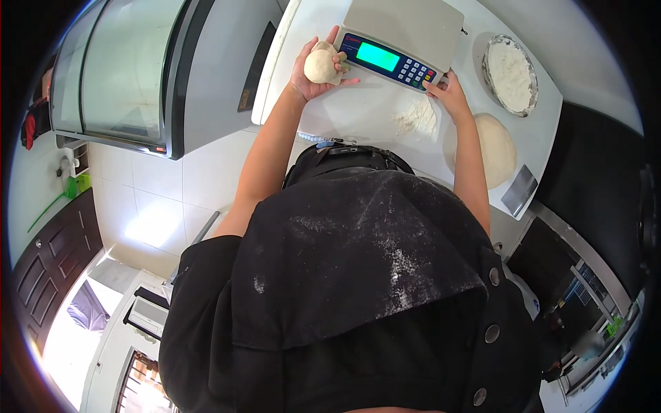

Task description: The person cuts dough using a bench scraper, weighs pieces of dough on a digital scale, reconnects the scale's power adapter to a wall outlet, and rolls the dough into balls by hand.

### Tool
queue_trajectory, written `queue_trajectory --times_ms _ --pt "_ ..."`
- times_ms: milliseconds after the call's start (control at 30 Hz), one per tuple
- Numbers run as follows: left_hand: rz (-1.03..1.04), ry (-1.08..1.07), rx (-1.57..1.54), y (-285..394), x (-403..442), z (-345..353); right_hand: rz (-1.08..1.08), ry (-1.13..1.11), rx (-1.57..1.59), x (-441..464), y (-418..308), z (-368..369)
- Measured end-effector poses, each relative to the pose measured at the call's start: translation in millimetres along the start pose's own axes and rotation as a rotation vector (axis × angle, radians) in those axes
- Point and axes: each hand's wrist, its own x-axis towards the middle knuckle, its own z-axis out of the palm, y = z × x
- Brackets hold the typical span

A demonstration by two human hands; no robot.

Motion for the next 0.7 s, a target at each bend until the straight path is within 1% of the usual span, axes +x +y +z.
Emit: queue_trajectory --times_ms 167,367,533,667,700 --pt "-0.011 -0.002 -0.004 1.4 -0.1 2.6 -0.015 -0.04 0.017 0.3 -4.9 -1.7" --pt "-0.004 0.0 -0.001 1.1 -0.6 2.1 0.022 -0.023 0.016 1.6 -9.3 -0.9" --pt "0.0 0.006 -0.008 -0.2 -0.9 0.9 -0.018 -0.054 -0.007 0.8 -6.7 -1.4" --pt "-0.005 -0.003 -0.013 0.5 -0.1 2.2 -0.125 -0.007 -0.092 6.5 7.0 -1.9" --pt "-0.005 -0.003 -0.013 0.8 0.2 1.9 -0.125 -0.007 -0.092 8.5 8.5 -2.9"
